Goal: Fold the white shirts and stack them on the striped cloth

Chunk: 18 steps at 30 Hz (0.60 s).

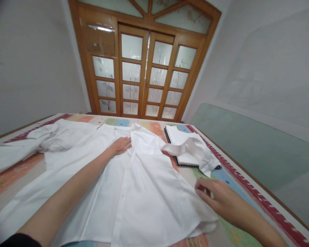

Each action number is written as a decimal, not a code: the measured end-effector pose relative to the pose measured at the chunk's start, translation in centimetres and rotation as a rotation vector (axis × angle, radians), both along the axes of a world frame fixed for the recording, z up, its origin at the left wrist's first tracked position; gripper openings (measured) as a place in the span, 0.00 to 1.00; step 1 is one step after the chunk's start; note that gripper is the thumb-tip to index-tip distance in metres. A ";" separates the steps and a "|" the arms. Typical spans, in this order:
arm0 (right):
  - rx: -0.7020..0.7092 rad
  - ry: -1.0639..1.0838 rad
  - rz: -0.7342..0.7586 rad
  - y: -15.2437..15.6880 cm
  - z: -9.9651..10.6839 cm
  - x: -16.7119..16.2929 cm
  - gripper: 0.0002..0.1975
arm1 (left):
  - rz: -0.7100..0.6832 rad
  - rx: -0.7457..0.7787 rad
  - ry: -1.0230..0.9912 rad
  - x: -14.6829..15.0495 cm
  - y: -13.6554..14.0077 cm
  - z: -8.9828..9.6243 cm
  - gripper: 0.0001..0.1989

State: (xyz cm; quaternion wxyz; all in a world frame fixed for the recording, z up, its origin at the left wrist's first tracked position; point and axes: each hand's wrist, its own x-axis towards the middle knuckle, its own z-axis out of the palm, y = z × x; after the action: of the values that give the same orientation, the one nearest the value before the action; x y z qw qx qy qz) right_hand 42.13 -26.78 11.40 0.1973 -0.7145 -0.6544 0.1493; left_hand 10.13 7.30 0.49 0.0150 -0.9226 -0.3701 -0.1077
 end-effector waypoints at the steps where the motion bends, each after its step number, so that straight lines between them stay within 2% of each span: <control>1: -0.022 -0.060 0.087 1.4 0.8 -1.4 0.14 | -0.002 0.047 -0.002 0.1 -0.5 0.1 0.19; 4: 0.071 -0.194 0.295 6.7 2.1 -5.1 0.14 | 0.006 0.162 0.001 0.2 -2.5 0.3 0.15; 7: 0.155 -0.313 0.411 13.1 1.7 -7.8 0.14 | 0.023 0.216 -0.042 -0.2 -5.4 0.3 0.13; 9: 0.183 -0.363 0.394 17.4 0.9 -9.3 0.14 | 0.042 0.216 -0.107 -0.9 -7.6 0.1 0.11; 12: 0.107 -0.378 0.362 22.7 -0.6 -11.1 0.19 | 0.018 0.175 -0.190 -2.1 -10.5 -0.2 0.09; 15: 0.030 -0.355 0.353 26.2 -2.5 -12.2 0.26 | -0.092 0.088 -0.256 -3.4 -12.6 -0.6 0.10; 18: -0.074 -0.357 0.286 28.5 -5.2 -12.6 0.26 | -0.140 0.025 -0.307 -4.8 -14.0 -1.1 0.11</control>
State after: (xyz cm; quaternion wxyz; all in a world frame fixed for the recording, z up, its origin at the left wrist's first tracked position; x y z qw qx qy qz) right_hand 29.49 1.77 6.23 0.0288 -0.6365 -0.7675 0.0710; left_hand 5.36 -6.69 -0.57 -0.0379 -0.9187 -0.3013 -0.2525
